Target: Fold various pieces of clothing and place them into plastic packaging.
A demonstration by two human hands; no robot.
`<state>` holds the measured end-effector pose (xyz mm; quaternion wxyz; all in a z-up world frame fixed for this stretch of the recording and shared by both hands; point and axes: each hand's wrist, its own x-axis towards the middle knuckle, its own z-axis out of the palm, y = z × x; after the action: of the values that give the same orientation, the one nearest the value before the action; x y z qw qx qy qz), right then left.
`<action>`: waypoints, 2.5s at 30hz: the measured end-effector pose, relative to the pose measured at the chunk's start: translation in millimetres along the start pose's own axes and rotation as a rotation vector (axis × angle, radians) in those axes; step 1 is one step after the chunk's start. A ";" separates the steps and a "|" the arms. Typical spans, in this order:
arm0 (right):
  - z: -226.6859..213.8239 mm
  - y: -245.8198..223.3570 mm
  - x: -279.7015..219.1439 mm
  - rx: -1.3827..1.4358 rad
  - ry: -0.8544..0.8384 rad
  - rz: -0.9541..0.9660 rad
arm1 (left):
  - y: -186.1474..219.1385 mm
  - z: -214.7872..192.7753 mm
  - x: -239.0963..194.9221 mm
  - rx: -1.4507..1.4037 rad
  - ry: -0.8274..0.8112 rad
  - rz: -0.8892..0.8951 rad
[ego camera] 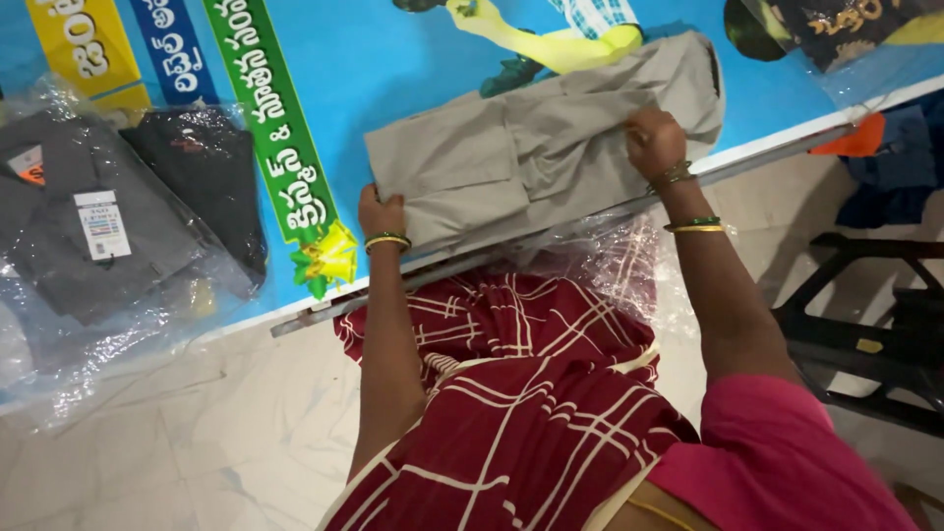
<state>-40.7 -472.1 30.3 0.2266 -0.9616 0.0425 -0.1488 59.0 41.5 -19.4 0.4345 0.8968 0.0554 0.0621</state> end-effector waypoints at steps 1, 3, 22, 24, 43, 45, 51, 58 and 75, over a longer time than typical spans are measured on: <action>2.5 -8.5 4.8 0.000 0.003 -0.003 | 1.0 -2.0 2.6 -0.001 0.004 0.002; 7.3 -25.3 12.4 0.071 0.088 -0.164 | 3.5 -6.4 7.3 -0.144 -0.036 -0.031; 46.2 14.8 70.4 -0.251 -0.199 0.208 | -31.2 -3.0 12.6 -0.090 0.054 -0.073; 34.2 12.2 72.6 -0.365 -0.229 0.075 | -25.6 -6.6 11.1 -0.117 0.020 -0.084; 49.1 -32.9 97.4 -0.449 -0.428 0.276 | -34.8 -23.7 19.7 -0.190 -0.038 -0.122; 77.3 -51.0 75.1 0.045 -0.023 0.017 | -23.0 -45.3 16.7 -0.319 -0.042 -0.045; 95.5 -244.1 43.2 1.123 -0.525 0.396 | 76.0 -134.1 25.9 -0.472 -0.074 0.128; 47.8 -326.9 65.3 1.366 -0.601 0.625 | 188.3 -147.8 23.0 -0.107 -0.010 0.356; -39.1 -140.7 74.2 0.822 -0.279 0.340 | 71.1 68.2 -20.0 -0.297 0.197 0.243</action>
<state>20.0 -373.9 146.5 0.6137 -0.7821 0.1063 0.0168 53.3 -58.0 -6.6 0.5437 0.8126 -0.0207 0.2089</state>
